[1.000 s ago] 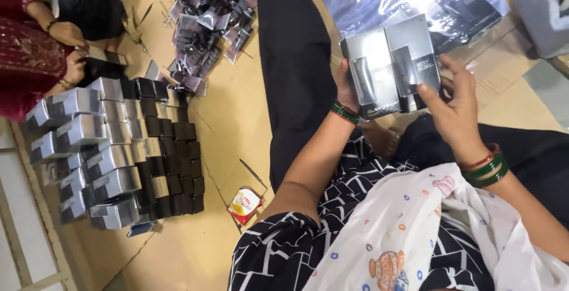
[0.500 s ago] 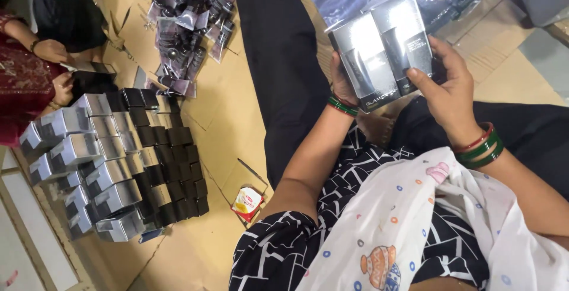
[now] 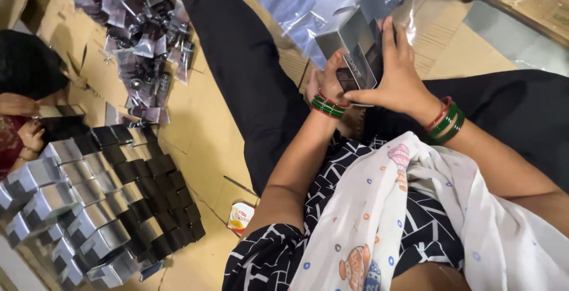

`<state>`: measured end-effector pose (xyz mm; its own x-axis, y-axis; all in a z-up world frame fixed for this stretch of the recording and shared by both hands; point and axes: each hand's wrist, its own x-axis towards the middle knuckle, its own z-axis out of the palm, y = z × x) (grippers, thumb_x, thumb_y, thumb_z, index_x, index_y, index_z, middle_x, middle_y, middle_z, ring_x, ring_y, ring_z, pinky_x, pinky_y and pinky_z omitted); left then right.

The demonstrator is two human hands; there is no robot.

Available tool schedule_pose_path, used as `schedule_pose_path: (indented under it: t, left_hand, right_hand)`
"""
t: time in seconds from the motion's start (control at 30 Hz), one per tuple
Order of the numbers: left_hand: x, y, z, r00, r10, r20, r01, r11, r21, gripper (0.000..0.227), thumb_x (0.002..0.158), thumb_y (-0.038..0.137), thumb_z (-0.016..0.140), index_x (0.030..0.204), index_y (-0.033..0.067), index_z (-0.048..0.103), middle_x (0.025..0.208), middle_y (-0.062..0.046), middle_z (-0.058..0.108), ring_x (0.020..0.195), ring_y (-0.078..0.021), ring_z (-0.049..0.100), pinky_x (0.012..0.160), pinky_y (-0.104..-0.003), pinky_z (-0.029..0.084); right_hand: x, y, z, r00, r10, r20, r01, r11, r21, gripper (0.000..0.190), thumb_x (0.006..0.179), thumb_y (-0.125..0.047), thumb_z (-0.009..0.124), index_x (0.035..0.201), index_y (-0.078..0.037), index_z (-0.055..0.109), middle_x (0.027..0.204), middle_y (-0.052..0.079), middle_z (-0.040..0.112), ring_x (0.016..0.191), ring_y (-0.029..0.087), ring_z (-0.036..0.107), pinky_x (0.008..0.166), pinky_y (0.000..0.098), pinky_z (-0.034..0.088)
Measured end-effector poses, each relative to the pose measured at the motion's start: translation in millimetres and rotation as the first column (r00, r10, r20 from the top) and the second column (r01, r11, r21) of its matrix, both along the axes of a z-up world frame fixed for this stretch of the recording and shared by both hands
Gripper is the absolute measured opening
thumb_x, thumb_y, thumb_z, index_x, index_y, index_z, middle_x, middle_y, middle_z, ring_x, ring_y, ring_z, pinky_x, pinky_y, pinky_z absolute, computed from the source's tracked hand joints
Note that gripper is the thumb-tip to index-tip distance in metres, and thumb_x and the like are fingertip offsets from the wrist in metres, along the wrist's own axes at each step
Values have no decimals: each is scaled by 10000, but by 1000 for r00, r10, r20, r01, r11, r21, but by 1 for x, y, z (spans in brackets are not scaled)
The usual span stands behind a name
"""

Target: The person sits on the floor and packs small rectangular boxes into clear plastic bags. They place the boxes into the bags, fold the tops, and use a tape dispenser to seal them. The person handles the boxes and bags by hand, working in a repetitive cycle.

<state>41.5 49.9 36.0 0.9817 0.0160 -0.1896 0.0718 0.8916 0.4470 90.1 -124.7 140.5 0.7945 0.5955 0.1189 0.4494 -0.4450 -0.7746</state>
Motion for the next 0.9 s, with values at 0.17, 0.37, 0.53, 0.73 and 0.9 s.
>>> schedule_pose_path:
  t: [0.17,0.37,0.53,0.73,0.9]
  left_hand:
    - [33,-26,17,997,-71,21,70,996,60,823,1020,500,640,1610,2,354,1566,-161,475,1390,-290,543,1203,-462,418]
    - [87,-54,38,967,-81,240,12,962,273,916,1025,584,612,1670,78,204,1686,-139,307,1590,-261,279,1330,-447,259]
    - [65,-73,37,998,-16,62,-62,-461,885,1178,705,558,805,1574,95,159,1626,-268,182,1533,-415,169,1204,-618,176]
    - [46,-82,-17,998,-56,31,-62,-765,641,825,855,141,644,1594,177,280,1643,-169,365,1481,-299,426,1201,-587,361]
    - [56,-64,-31,970,-140,-197,41,-708,705,630,944,90,571,1549,202,432,1215,-75,671,1161,-273,637,970,-446,531]
  right_hand:
    - [29,-28,-5,992,3,-124,13,992,126,1442,683,-331,940,1696,1,-31,1693,328,196,1591,475,211,1320,515,222]
    - [68,-112,33,791,348,-503,200,629,751,1026,806,-212,836,1627,25,266,1378,148,514,1177,243,563,1025,346,513]
    - [79,-141,38,728,492,-478,322,370,871,701,849,-160,755,1452,37,456,1282,149,607,1119,239,638,1030,337,545]
    - [95,-165,-9,682,499,-535,426,324,845,395,888,-91,666,1252,59,642,1168,156,699,1037,235,708,1003,316,571]
    - [115,-191,-65,623,516,-588,448,381,809,223,914,-32,639,1111,73,637,1046,170,723,868,214,701,790,265,552]
